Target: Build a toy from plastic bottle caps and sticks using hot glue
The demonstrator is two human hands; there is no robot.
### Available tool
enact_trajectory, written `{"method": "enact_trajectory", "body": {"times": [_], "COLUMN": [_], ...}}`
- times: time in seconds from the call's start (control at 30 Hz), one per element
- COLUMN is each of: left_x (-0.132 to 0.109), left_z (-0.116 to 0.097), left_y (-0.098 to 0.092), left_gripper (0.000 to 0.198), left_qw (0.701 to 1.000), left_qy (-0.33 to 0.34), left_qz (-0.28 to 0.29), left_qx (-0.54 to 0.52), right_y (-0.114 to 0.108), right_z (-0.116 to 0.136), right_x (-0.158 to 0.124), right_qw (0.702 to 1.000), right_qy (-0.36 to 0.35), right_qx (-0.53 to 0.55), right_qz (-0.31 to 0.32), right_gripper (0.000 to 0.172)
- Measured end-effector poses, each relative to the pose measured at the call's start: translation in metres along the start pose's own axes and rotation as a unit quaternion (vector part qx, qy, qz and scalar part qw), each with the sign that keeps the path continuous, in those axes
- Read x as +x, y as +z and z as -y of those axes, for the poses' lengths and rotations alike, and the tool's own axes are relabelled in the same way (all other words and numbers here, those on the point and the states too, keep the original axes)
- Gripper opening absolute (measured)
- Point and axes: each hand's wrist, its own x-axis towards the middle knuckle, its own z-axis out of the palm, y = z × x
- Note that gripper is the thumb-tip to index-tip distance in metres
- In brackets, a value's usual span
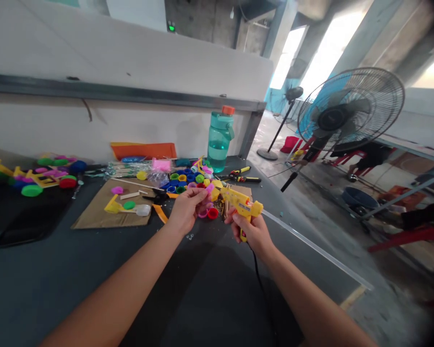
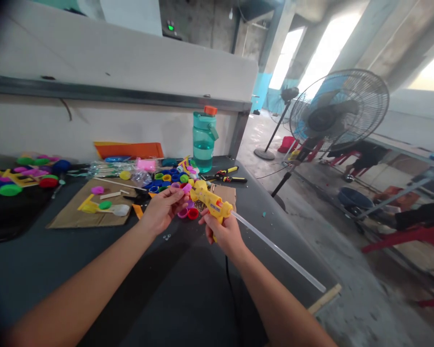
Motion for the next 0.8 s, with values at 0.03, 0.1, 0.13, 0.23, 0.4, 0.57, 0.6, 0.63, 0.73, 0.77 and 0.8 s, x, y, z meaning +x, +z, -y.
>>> {"method": "enact_trajectory", "body": {"times": [0.03, 0.1, 0.13, 0.23, 0.4, 0.57, 0.6, 0.63, 0.73, 0.77, 0.8], "left_x": [0.0, -0.001, -0.001, -0.002, -0.001, 0.0, 0.001, 0.001, 0.0, 0.0, 0.0], "left_z": [0.001, 0.002, 0.003, 0.005, 0.007, 0.009, 0.009, 0.009, 0.01, 0.01, 0.01], "left_y": [0.0, 0.001, 0.002, 0.002, 0.002, 0.002, 0.002, 0.002, 0.001, 0.001, 0.001], "left_gripper": [0.013, 0.012, 0.012, 0.016, 0.018, 0.018, 0.018, 0.018, 0.018, 0.018, 0.019], "left_qw": [1.0, 1.0, 1.0, 1.0, 1.0, 1.0, 1.0, 1.0, 1.0, 1.0, 1.0], "left_qy": [-0.004, -0.004, -0.002, 0.004, 0.013, 0.015, 0.016, 0.016, 0.016, 0.015, 0.016], "left_qz": [0.003, 0.008, 0.009, 0.013, 0.017, -0.003, -0.005, -0.005, 0.001, 0.004, 0.006], "left_qx": [-0.006, -0.008, -0.006, 0.008, 0.013, 0.003, 0.003, 0.004, 0.011, 0.014, 0.015], "right_y": [0.001, 0.002, 0.003, 0.004, 0.002, -0.002, -0.002, -0.003, -0.003, -0.004, -0.004], "right_z": [0.001, 0.003, 0.004, 0.002, -0.007, -0.014, -0.015, -0.015, -0.017, -0.017, -0.018], "right_x": [0.0, -0.001, -0.001, -0.001, 0.0, 0.002, 0.002, 0.002, 0.003, 0.003, 0.003], "right_qw": [1.0, 1.0, 1.0, 0.999, 0.999, 0.998, 0.997, 0.997, 0.995, 0.995, 0.994], "right_qy": [0.006, 0.016, 0.019, 0.02, 0.016, 0.011, 0.01, 0.009, 0.009, 0.01, 0.012], "right_qx": [-0.006, -0.018, -0.022, -0.033, -0.042, -0.066, -0.074, -0.082, -0.097, -0.102, -0.107], "right_qz": [0.002, 0.007, 0.008, 0.004, 0.001, 0.004, 0.003, 0.002, 0.0, -0.002, -0.004], "right_gripper": [0.028, 0.028, 0.029, 0.031, 0.029, 0.028, 0.028, 0.029, 0.03, 0.03, 0.03]}}
